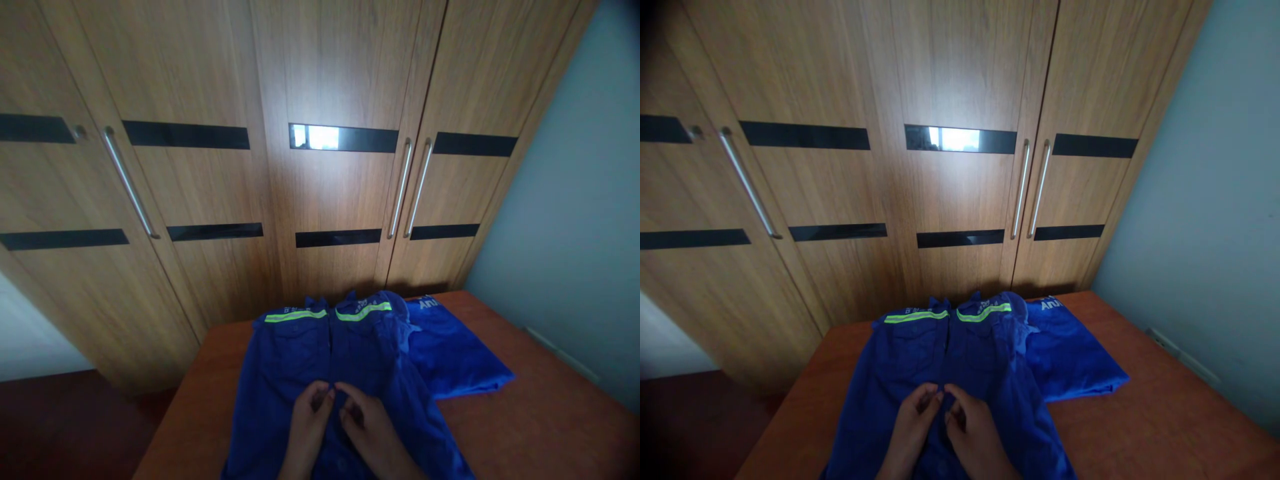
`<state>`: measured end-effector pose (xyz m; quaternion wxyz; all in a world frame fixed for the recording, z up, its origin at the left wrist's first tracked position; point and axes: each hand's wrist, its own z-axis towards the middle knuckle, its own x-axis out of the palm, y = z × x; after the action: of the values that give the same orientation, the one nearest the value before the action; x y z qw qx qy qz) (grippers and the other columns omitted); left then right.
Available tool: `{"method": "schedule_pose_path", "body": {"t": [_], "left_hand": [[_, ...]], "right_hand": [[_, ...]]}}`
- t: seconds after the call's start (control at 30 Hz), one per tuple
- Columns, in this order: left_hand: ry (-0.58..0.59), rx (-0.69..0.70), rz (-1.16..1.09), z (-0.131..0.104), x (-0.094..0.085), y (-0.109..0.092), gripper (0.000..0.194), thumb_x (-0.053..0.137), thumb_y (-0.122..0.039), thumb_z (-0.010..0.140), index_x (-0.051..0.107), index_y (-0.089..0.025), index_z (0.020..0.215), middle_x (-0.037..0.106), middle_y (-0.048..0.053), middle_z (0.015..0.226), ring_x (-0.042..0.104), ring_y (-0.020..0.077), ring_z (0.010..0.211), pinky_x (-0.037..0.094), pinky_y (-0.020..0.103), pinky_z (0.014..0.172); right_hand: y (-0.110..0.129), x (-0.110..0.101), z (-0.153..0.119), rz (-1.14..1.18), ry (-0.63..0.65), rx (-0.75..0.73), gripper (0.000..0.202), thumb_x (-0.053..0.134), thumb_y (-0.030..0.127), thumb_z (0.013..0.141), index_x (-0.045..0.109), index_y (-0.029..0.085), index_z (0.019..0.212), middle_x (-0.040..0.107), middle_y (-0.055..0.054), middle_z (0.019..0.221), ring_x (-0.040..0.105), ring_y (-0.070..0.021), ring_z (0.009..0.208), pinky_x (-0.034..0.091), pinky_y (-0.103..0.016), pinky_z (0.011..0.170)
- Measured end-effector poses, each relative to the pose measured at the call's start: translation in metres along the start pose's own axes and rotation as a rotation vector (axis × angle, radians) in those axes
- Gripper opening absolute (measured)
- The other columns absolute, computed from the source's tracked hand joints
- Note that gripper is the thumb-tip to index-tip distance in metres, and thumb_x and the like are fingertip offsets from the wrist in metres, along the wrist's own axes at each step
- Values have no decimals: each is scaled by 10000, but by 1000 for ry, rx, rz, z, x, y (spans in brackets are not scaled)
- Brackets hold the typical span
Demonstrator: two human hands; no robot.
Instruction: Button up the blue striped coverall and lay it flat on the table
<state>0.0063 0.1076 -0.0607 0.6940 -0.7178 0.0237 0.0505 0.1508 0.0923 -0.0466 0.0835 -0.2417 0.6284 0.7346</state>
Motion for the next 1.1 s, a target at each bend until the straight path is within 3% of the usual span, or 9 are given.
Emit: {"method": "schedule_pose_path", "body": {"t": [0.1, 0.2, 0.37, 0.47, 0.67, 0.87, 1.1], "left_hand": [[-1, 34, 38, -1, 1, -1, 310, 593, -483, 755, 629, -175, 755, 630, 5, 688, 591, 181, 700, 458, 263, 663], [-12, 70, 78, -3, 1, -4, 257, 574, -431, 772, 628, -181, 747, 636, 4, 678, 593, 180, 687, 460, 265, 656], [-28, 70, 72, -2, 1, -4, 229, 568, -400, 764, 622, -178, 748, 647, 16, 695, 599, 184, 689, 467, 271, 661], [-42, 56, 44, 0, 2, 0, 226, 586, -402, 747, 619, -178, 748, 635, 13, 689, 596, 182, 685, 465, 266, 653], [-43, 60, 15, 0, 3, 2, 198, 593, -380, 759, 617, -184, 740, 626, 4, 669, 586, 173, 661, 452, 256, 632], [-28, 85, 68, -2, 4, 0, 201, 558, -379, 803, 625, -190, 790, 638, 6, 706, 594, 176, 689, 454, 253, 646], [-63, 118, 168, -4, 6, -2, 204, 535, -377, 808, 628, -199, 774, 602, -16, 647, 563, 160, 620, 433, 239, 595]], "right_hand": [[7, -9, 5, -286, -91, -86, 279, 443, 189, 879, 668, 212, 1043, 674, -64, 967, 623, -195, 897, 451, -300, 824], [14, -14, 11, -561, -87, -154, 232, 442, 142, 889, 659, 220, 916, 650, -50, 936, 601, -203, 922, 425, -298, 820], [18, -13, 17, -698, -61, -201, 201, 442, 119, 888, 612, 221, 857, 630, -26, 881, 596, -177, 858, 395, -259, 738], [13, -10, 17, -582, -126, -152, 213, 421, 125, 893, 598, 222, 826, 619, -13, 847, 596, -158, 810, 382, -247, 714], [0, -3, 20, -113, -236, 17, 187, 466, 258, 864, 607, 202, 754, 627, -23, 762, 596, -170, 739, 404, -252, 686], [-8, -1, 29, 276, -210, 170, 242, 557, 411, 748, 618, 190, 670, 571, 1, 597, 539, -164, 590, 381, -256, 555], [-7, -3, 30, 461, -145, 304, 270, 584, 443, 695, 613, 176, 668, 486, 42, 511, 447, -119, 478, 307, -230, 467]]}}
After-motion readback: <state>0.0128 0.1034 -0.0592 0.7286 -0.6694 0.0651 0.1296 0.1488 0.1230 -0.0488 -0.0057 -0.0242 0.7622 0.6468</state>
